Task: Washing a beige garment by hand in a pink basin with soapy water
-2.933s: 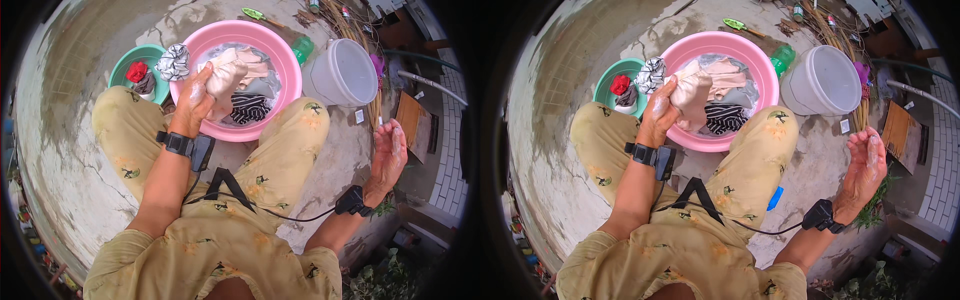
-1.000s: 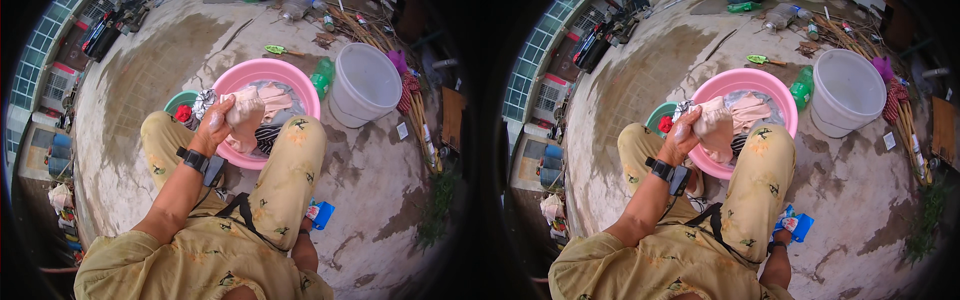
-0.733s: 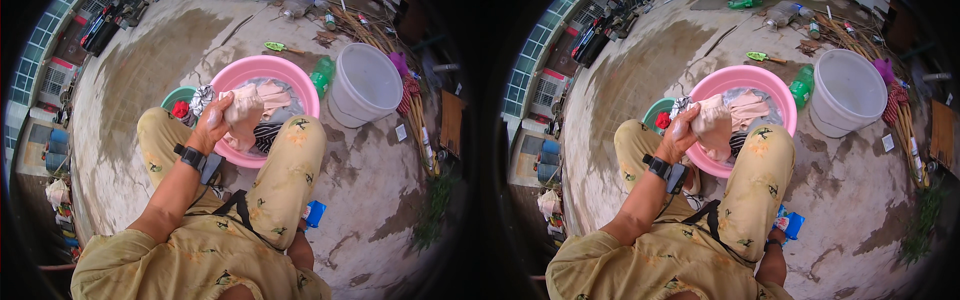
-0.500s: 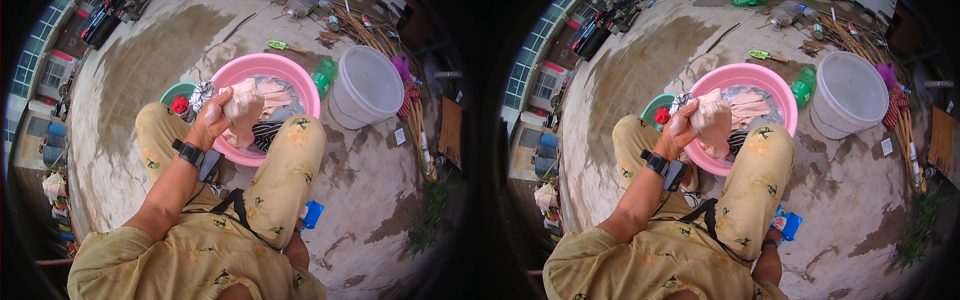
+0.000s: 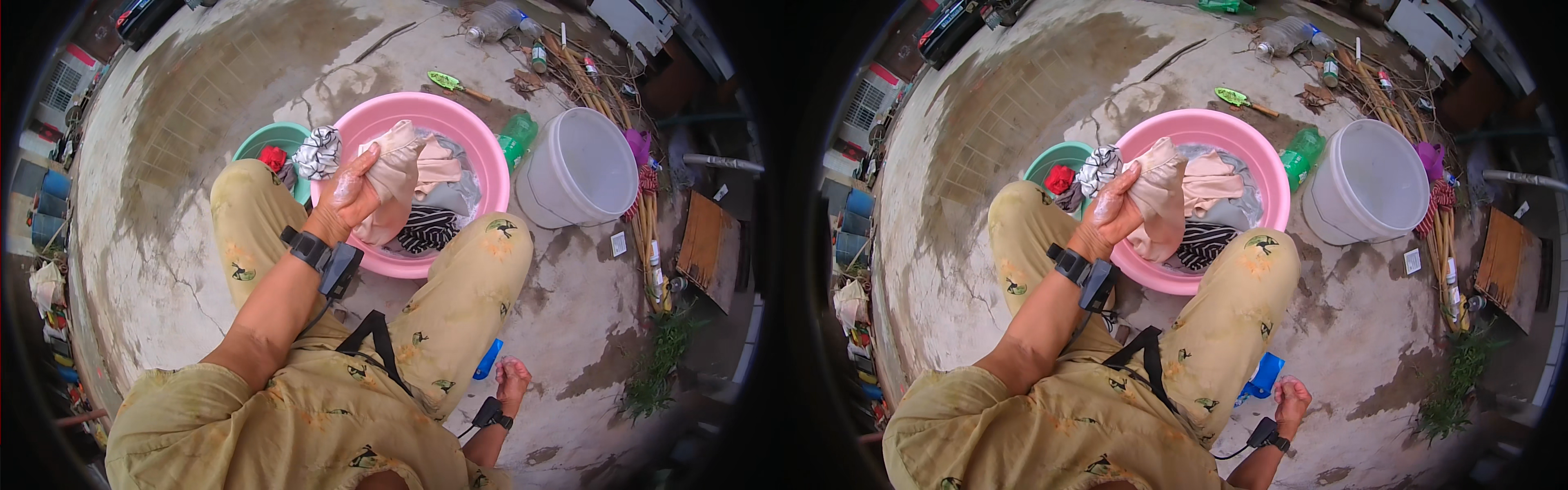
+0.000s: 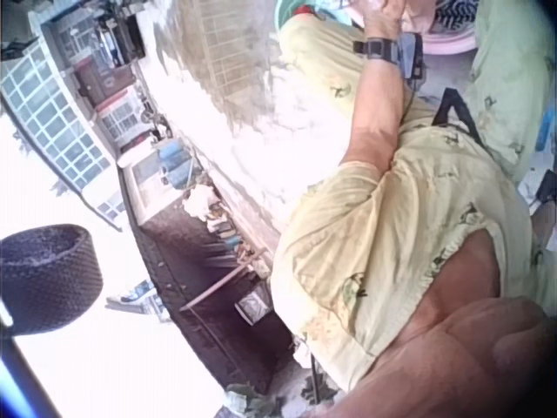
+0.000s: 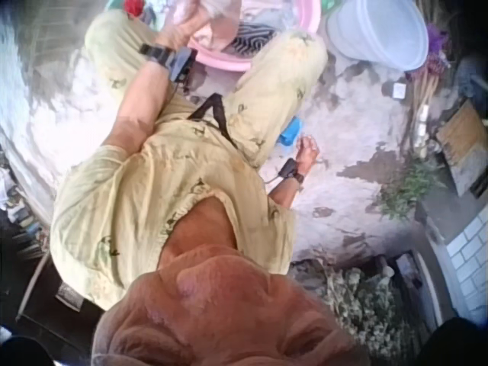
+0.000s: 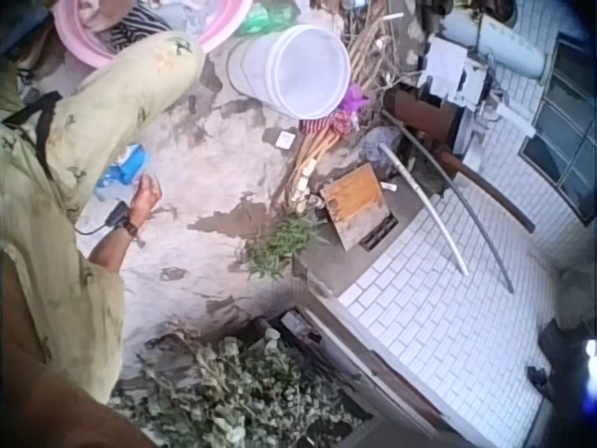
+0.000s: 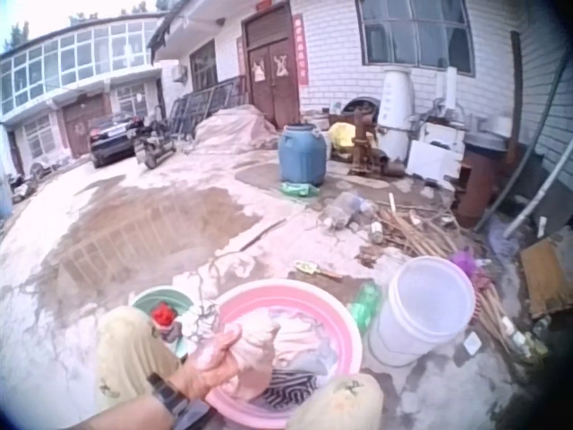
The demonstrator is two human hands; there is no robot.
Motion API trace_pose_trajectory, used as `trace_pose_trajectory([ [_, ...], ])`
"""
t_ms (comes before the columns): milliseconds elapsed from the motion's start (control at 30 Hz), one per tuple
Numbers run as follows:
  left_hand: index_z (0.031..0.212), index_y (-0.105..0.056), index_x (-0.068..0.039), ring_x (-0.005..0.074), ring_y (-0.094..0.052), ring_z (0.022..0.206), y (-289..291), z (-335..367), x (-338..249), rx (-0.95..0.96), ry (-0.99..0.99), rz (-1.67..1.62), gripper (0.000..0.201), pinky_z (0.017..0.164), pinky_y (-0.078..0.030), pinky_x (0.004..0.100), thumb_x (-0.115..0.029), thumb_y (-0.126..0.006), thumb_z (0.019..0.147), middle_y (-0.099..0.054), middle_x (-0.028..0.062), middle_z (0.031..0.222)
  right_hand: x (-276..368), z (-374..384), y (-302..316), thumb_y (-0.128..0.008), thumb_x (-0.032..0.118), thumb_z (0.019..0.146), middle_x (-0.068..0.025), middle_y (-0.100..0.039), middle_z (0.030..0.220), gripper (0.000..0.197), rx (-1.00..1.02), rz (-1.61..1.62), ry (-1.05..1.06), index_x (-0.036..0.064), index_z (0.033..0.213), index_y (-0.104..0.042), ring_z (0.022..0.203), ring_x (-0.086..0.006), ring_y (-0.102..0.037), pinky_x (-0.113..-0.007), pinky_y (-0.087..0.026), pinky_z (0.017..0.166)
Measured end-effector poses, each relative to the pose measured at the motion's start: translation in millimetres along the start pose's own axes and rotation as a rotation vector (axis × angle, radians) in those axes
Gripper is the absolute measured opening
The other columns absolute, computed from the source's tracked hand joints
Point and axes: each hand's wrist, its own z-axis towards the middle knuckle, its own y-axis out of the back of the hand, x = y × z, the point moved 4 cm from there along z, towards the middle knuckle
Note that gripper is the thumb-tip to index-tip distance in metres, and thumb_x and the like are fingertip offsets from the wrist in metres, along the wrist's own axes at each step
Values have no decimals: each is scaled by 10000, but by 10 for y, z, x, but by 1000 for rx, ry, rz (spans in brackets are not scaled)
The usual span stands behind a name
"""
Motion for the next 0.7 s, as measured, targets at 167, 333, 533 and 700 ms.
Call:
trace_pose_trajectory([
  [167, 1267, -410, 59, 254, -510, 1156, -62, -9, 52, 53, -3, -19, 428, 1036, -379, 353, -130, -546, 908, -510, 157, 1252, 2218, -380, -1132, -591, 14, 836, -108, -617, 717, 74, 155, -88, 488, -39, 884, -611, 487, -85, -480, -185, -352, 432],
  [333, 1277, -402, 43, 253, -523, 1142, -103, -140, 8, 101, -15, -90, 410, 1021, -399, 356, -89, -524, 909, -506, 156, 1257, 2899, -761, -3175, -612, 28, 824, -48, -614, 690, 92, 556, -525, 616, -41, 875, -642, 517, -72, -498, -187, -367, 463],
  [533, 1278, -424, -4, 176, -546, 1096, -59, -181, 35, 103, -62, 84, 392, 959, -444, 318, -149, -516, 925, -529, 99, 1212, 2148, -167, -4383, -632, 44, 790, -40, -601, 624, 97, 705, -651, 554, -48, 817, -650, 538, -71, -515, -223, -400, 488],
  [700, 1283, -407, -13, 163, -564, 1058, 133, -179, 49, -58, -55, 126, 409, 907, -484, 323, -154, -529, 919, -529, 79, 1205, 2111, 120, -4556, -652, 49, 769, -73, -596, 586, 108, 479, -760, 690, -55, 745, -636, 534, -103, -511, -275, -421, 516],
])
